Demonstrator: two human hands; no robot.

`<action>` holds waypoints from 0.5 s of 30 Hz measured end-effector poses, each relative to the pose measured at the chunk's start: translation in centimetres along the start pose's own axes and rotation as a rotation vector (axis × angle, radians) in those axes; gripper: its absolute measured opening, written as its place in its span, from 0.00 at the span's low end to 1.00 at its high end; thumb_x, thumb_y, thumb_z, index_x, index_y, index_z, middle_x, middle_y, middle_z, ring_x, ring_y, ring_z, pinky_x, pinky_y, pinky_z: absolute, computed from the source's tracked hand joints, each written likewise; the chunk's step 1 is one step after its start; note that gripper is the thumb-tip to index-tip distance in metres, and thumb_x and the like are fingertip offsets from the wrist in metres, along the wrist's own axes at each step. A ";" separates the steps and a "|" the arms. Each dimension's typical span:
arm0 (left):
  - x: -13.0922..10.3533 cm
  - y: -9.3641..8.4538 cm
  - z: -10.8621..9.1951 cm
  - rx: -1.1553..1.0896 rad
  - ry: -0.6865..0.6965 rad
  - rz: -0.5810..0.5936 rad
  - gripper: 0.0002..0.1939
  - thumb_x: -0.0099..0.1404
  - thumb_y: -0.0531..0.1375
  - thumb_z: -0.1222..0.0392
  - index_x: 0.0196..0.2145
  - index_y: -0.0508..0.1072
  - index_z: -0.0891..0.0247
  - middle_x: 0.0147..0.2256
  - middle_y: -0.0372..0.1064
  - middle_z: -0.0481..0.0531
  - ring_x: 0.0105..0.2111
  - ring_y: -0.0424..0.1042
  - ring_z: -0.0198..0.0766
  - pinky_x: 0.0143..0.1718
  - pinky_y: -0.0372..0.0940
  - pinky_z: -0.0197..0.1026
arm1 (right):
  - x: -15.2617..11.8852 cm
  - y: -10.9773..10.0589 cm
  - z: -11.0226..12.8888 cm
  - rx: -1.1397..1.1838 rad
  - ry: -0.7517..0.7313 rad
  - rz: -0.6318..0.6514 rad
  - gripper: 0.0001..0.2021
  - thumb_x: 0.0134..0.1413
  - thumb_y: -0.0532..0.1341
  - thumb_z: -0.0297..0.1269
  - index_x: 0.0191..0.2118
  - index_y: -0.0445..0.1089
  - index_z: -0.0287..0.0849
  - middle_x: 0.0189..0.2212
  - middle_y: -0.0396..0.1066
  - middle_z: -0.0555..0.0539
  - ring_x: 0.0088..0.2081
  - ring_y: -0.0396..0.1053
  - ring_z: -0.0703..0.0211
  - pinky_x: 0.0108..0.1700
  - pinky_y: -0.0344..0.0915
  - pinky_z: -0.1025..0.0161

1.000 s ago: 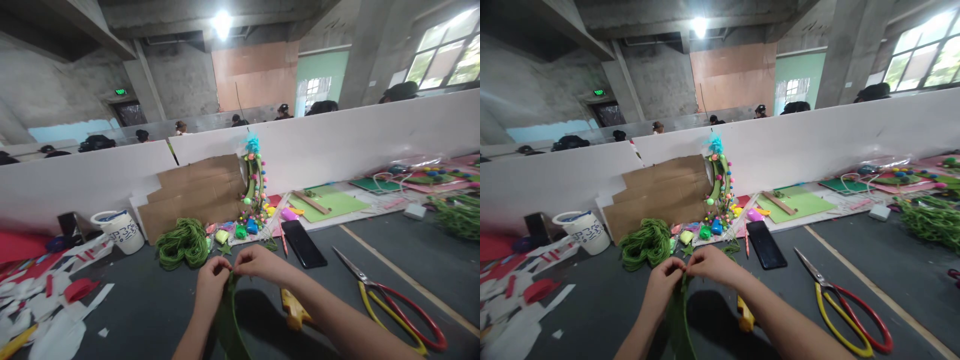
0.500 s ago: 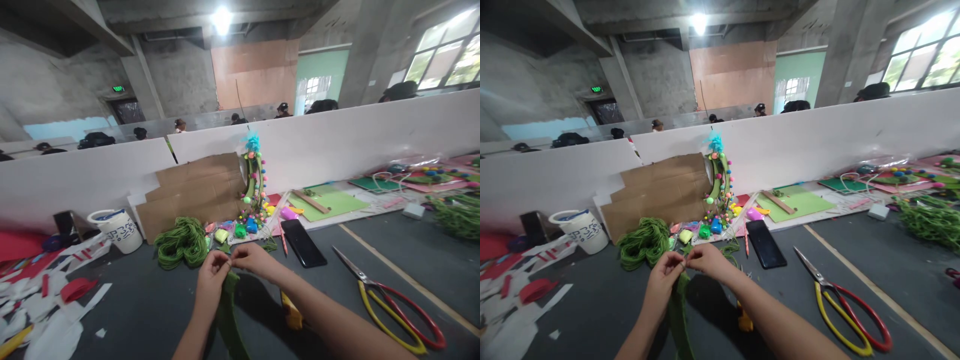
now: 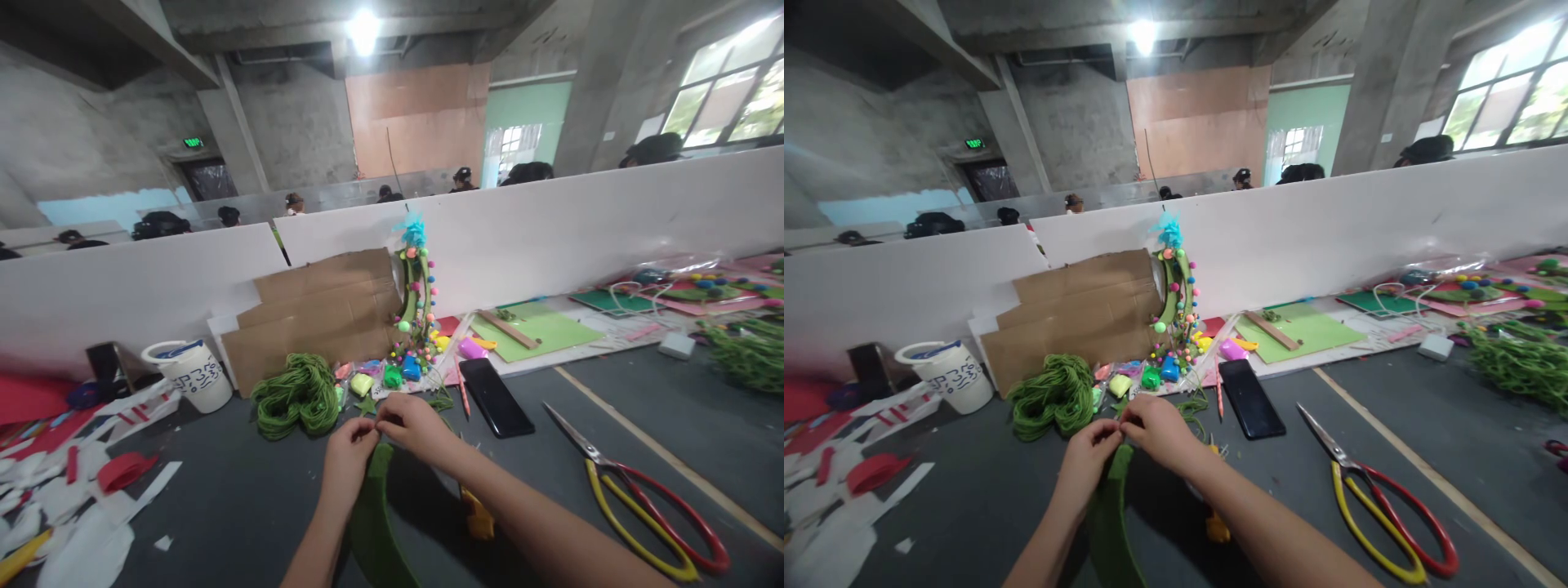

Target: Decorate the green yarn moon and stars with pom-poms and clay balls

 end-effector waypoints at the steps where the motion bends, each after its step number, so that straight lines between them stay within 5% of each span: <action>1: 0.0 0.0 0.0 0.002 0.001 -0.005 0.07 0.44 0.62 0.57 0.21 0.74 0.63 0.22 0.69 0.47 0.25 0.65 0.37 0.28 0.59 0.37 | -0.1 -0.1 0.2 -0.019 0.012 -0.027 0.06 0.48 0.60 0.26 0.32 0.72 0.42 0.33 0.68 0.48 0.37 0.65 0.59 0.39 0.58 0.67; 4: 0.0 0.0 0.1 0.006 -0.008 -0.041 0.07 0.45 0.61 0.56 0.21 0.73 0.63 0.20 0.68 0.46 0.23 0.64 0.37 0.27 0.58 0.37 | -0.4 -0.4 0.7 -0.074 0.067 -0.096 0.06 0.50 0.58 0.28 0.35 0.71 0.40 0.40 0.66 0.44 0.43 0.63 0.56 0.45 0.56 0.63; 8: 0.1 0.0 0.3 0.016 -0.016 -0.068 0.07 0.44 0.61 0.57 0.21 0.72 0.63 0.21 0.69 0.47 0.24 0.65 0.38 0.28 0.59 0.37 | -0.5 0.2 1.0 -0.101 0.159 -0.037 0.03 0.47 0.61 0.32 0.26 0.72 0.41 0.31 0.68 0.46 0.36 0.66 0.56 0.37 0.57 0.64; 15: 0.2 0.3 0.7 0.013 -0.005 -0.106 0.05 0.45 0.61 0.59 0.21 0.72 0.62 0.21 0.68 0.46 0.25 0.65 0.38 0.29 0.58 0.37 | 0.1 2.0 -0.3 -0.109 0.359 0.025 0.05 0.48 0.63 0.35 0.26 0.70 0.39 0.27 0.70 0.48 0.29 0.66 0.60 0.31 0.59 0.64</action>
Point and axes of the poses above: each hand's wrist, its own x-axis towards the middle knuckle, its own y-axis out of the palm, z = x × y, the point moved 2 cm from there along x, towards the middle knuckle
